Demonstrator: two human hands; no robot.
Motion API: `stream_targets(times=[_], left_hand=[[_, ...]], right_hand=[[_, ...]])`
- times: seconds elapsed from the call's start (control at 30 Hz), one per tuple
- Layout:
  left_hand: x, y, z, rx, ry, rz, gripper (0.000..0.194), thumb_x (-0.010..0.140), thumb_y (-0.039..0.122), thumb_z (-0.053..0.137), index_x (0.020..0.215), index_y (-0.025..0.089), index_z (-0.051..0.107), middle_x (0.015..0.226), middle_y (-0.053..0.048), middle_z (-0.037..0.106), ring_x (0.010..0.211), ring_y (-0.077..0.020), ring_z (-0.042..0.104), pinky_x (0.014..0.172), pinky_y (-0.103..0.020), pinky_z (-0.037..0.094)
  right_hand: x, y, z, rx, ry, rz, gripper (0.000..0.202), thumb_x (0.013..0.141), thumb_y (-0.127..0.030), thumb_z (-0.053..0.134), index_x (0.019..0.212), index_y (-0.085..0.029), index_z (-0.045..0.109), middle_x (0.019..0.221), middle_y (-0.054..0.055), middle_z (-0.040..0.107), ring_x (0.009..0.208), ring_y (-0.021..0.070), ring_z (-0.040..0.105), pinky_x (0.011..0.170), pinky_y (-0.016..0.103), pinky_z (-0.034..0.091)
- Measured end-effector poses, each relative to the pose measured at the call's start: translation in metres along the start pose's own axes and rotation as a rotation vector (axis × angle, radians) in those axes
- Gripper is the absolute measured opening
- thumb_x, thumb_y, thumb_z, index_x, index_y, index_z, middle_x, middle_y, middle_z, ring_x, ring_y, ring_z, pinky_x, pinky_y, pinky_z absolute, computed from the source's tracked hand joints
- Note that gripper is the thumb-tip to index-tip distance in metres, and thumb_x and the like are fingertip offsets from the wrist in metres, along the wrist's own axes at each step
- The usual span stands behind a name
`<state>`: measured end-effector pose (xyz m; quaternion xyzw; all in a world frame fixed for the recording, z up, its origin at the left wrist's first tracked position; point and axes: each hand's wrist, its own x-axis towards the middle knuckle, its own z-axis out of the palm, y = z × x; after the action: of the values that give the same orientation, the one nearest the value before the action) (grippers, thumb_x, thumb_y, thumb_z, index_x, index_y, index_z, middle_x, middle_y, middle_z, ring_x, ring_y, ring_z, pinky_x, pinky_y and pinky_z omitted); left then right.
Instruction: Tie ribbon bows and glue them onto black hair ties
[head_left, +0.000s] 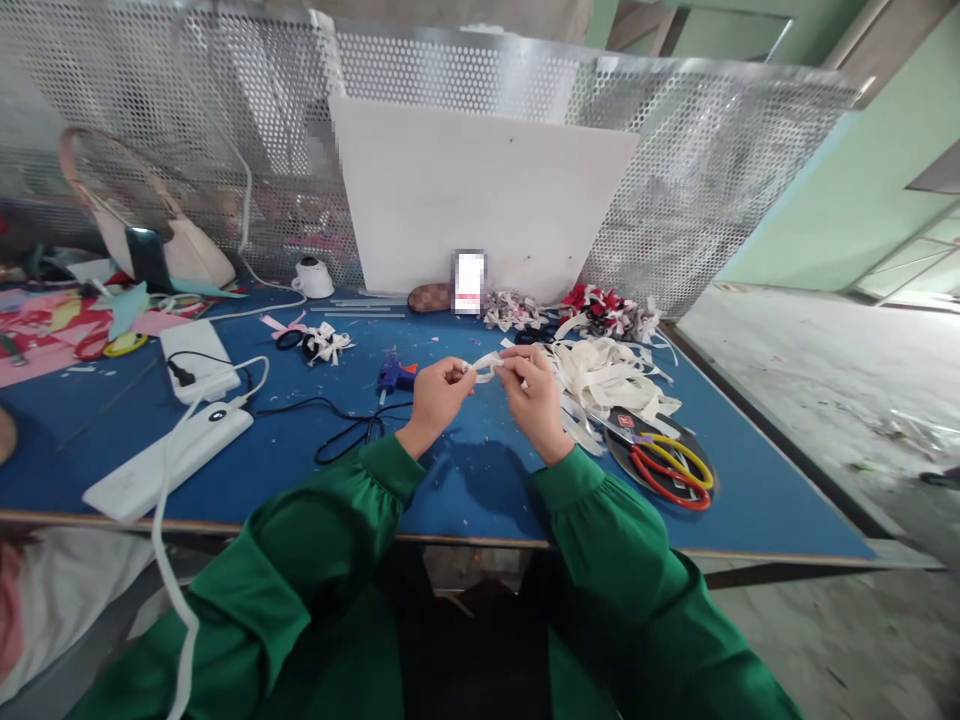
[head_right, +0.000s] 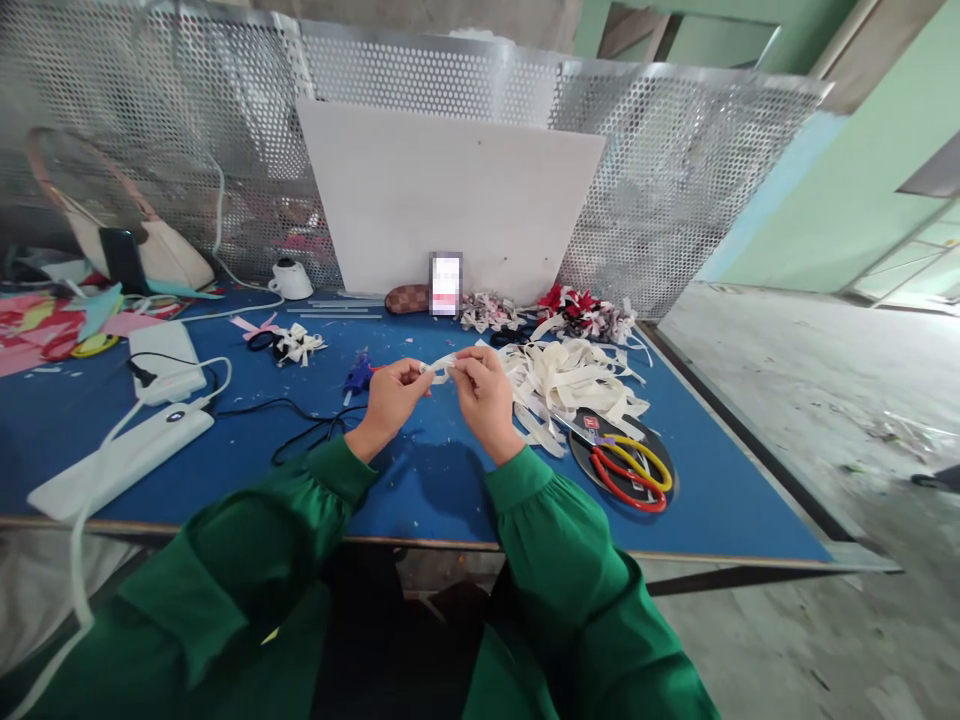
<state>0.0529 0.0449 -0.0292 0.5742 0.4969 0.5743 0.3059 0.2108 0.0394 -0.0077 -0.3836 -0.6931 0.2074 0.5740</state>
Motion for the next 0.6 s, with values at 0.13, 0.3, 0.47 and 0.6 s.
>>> stream_targets(times=[0.13,0.3,0.47,0.6], left_hand=[[-0.003,0.0,0.0,0.066,-0.083,0.036,0.017,0.08,0.033,0.066,0.07,0.019,0.066,0.058,0.001,0.064,0.054,-0.0133,0.057,0.054,-0.024,0.04],[-0.005,0.001,-0.001,0.173,-0.113,0.133,0.017,0.082,0.034,0.064,0.073,0.019,0.066,0.062,0.0,0.064,0.057,-0.013,0.055,0.056,-0.023,0.039],[-0.006,0.002,-0.001,0.247,-0.113,0.172,0.016,0.083,0.033,0.062,0.075,0.02,0.066,0.063,0.0,0.063,0.059,-0.013,0.053,0.057,-0.024,0.038],[-0.008,0.005,-0.001,0.318,-0.095,0.201,0.015,0.083,0.031,0.062,0.075,0.02,0.066,0.062,0.001,0.06,0.056,-0.0117,0.049,0.055,-0.023,0.035]], right_hand=[[-0.002,0.0,0.002,-0.014,-0.116,0.027,0.021,0.093,-0.027,0.055,0.073,-0.023,0.058,0.125,0.008,0.067,0.084,0.019,0.064,0.077,0.033,0.045],[-0.004,0.005,0.005,-0.129,-0.157,0.134,0.01,0.094,-0.029,0.054,0.085,-0.026,0.058,0.071,-0.001,0.066,0.06,0.0174,0.054,0.063,0.029,0.035],[-0.003,0.008,0.006,-0.116,-0.113,0.134,0.008,0.093,-0.03,0.055,0.087,-0.025,0.057,0.066,-0.002,0.061,0.06,0.0163,0.057,0.063,0.029,0.037],[-0.003,0.011,0.008,-0.019,-0.031,0.256,0.014,0.086,-0.031,0.064,0.092,-0.024,0.053,0.062,-0.006,0.059,0.054,0.0147,0.059,0.059,0.027,0.04]])
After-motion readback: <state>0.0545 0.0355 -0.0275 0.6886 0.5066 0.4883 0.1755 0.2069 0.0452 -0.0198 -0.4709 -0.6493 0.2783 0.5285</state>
